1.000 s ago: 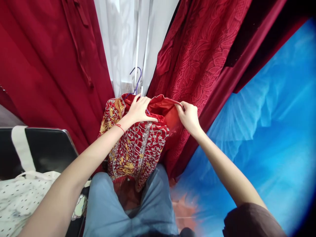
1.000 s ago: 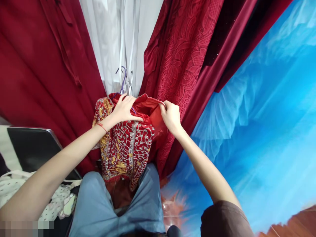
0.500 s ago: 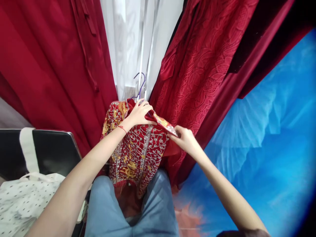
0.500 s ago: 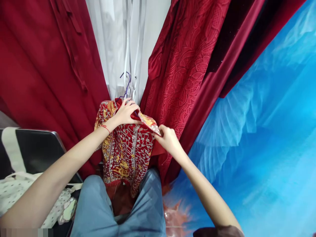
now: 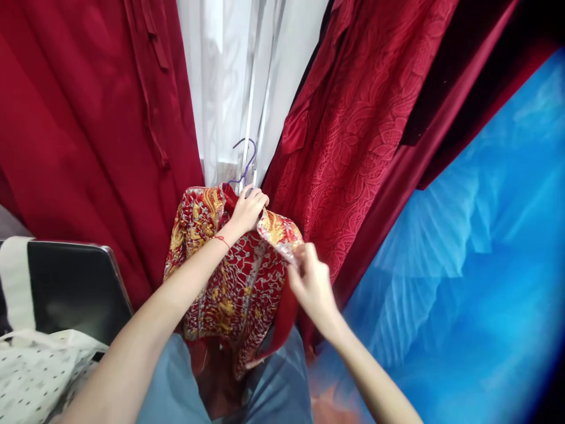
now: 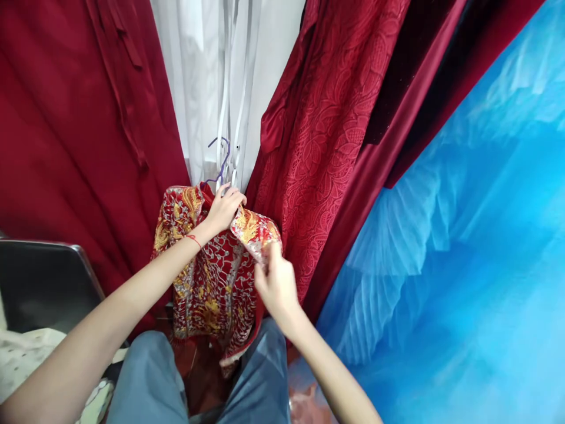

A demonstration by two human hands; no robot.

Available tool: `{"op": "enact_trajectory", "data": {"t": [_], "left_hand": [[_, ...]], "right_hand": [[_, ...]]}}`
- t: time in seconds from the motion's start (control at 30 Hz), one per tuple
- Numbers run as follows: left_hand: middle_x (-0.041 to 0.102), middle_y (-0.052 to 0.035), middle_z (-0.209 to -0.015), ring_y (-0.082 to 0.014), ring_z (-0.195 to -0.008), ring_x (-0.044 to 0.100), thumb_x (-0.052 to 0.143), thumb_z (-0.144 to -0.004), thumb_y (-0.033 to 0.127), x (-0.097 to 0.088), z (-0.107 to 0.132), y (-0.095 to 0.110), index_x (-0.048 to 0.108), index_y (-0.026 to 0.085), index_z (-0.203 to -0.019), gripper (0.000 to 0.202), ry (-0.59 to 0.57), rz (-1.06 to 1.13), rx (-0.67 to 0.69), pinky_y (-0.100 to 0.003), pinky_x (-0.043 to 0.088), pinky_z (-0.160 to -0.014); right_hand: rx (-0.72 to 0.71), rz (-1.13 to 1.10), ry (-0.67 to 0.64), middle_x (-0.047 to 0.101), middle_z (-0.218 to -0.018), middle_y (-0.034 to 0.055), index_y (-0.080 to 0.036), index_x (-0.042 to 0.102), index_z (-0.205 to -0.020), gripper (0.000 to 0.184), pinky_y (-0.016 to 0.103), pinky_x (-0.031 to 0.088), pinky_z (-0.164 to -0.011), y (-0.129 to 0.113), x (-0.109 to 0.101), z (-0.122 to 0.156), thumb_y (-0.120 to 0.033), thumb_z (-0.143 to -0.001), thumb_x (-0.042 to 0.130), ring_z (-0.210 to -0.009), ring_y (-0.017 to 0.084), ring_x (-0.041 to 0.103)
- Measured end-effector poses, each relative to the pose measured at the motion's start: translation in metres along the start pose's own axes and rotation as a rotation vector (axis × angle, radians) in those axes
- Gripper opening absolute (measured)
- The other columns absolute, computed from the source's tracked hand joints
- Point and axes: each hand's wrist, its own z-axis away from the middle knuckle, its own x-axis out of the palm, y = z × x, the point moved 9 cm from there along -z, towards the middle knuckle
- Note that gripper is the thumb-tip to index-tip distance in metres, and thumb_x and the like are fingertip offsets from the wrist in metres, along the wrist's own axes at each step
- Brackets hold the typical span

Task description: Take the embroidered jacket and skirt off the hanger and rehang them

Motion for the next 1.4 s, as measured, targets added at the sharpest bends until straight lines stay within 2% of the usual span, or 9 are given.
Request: {"op": "enact_trajectory", "data": {"t": [0.1,0.2,0.3,0.43,0.7,0.87,1.03,1.27,1.4], "left_hand": [[0.071,-0.0094,-0.096,-0.0251,-0.107,0.062,0.038,-0.093,0.007,0.006,-0.003,-0.007,0.066,0.017,-0.102,0.031,-0.006,-0.083,-0.052,-0.052,0.036,-0.115],[0.068,-0.0169,-0.122,-0.0281,-0.124,0.057,0.054,-0.086,0.009,0.004,0.001,-0.003,0.061,0.01,-0.121,0.036,-0.104,-0.047,0.09,-0.051,0.034,-0.117],[0.047,-0.0244,-0.151,-0.034,-0.145,0.039,0.068,-0.082,0.024,-0.018,0.006,-0.007,0.049,0.005,-0.138,0.062,-0.137,-0.014,0.187,-0.051,0.031,-0.119],[0.04,-0.0193,-0.159,-0.0346,-0.151,0.03,0.057,-0.093,0.032,-0.056,0.0,-0.03,0.05,0.014,-0.14,0.05,-0.077,-0.058,0.102,-0.056,0.026,-0.12],[0.056,-0.0228,-0.137,-0.0367,-0.131,0.051,0.059,-0.092,0.049,-0.077,0.017,-0.082,0.052,0.012,-0.13,0.054,0.078,-0.095,-0.341,-0.053,0.038,-0.111],[0.071,-0.0147,-0.096,-0.0306,-0.092,0.068,0.039,-0.097,0.064,-0.035,0.042,-0.115,0.06,0.014,-0.113,0.057,-0.32,0.023,-0.434,-0.041,0.049,-0.082],[0.073,-0.0117,-0.086,-0.0299,-0.085,0.07,0.03,-0.1,0.062,-0.042,0.047,-0.126,0.066,0.019,-0.105,0.057,-0.381,-0.116,-0.439,-0.034,0.043,-0.071],[0.076,-0.0148,-0.088,-0.03,-0.086,0.072,0.021,-0.1,0.066,-0.068,0.041,-0.104,0.075,0.019,-0.089,0.072,-0.372,-0.172,-0.522,-0.034,0.042,-0.07],[0.076,-0.0169,-0.092,-0.0309,-0.089,0.072,0.018,-0.102,0.063,-0.086,0.041,-0.09,0.077,0.018,-0.096,0.075,-0.364,-0.267,-0.6,-0.035,0.044,-0.072]], "right_hand": [[-0.018,0.04,-0.088,0.064,-0.072,0.0036,-0.021,0.045,-0.103,0.023,0.027,0.04,-0.055,-0.004,0.036,0.003,-0.014,-0.081,0.045,-0.059,0.02,0.061],[0.015,0.04,-0.044,0.067,-0.076,0.0038,-0.018,0.047,-0.108,0.022,0.025,0.039,-0.057,0.0,0.043,0.008,-0.017,-0.086,0.045,-0.06,0.017,0.062],[0.051,0.181,-0.089,0.07,-0.076,0.0041,-0.017,0.054,-0.108,0.019,0.025,0.035,-0.057,0.007,0.045,0.009,-0.024,-0.09,0.051,-0.062,0.018,0.064],[0.103,0.373,-0.204,0.074,-0.077,0.0066,-0.019,0.064,-0.093,0.02,0.027,0.026,-0.056,0.015,0.059,0.002,-0.032,-0.097,0.05,-0.068,0.019,0.069],[0.108,0.459,-0.136,0.076,-0.082,0.0076,-0.019,0.067,-0.093,0.032,0.028,0.025,-0.058,0.011,0.058,-0.016,-0.044,-0.098,0.048,-0.076,0.021,0.072],[0.003,0.449,-0.264,0.076,-0.092,0.0095,-0.015,0.063,-0.107,0.028,0.028,0.035,-0.063,0.025,0.078,-0.026,-0.034,-0.101,0.043,-0.083,0.021,0.072],[0.058,0.476,-0.267,0.074,-0.104,0.0126,-0.013,0.063,-0.108,0.024,0.028,0.04,-0.066,0.036,0.077,-0.031,-0.028,-0.1,0.046,-0.092,0.022,0.072],[0.144,0.404,-0.194,0.076,-0.091,0.0154,-0.012,0.069,-0.102,0.045,0.027,0.046,-0.067,-0.022,0.045,-0.037,-0.031,-0.107,0.029,-0.082,0.023,0.075],[0.018,0.297,-0.207,0.076,-0.092,0.0155,-0.011,0.069,-0.103,0.044,0.026,0.049,-0.068,-0.075,0.064,-0.047,-0.03,-0.106,0.029,-0.083,0.022,0.075]]}}
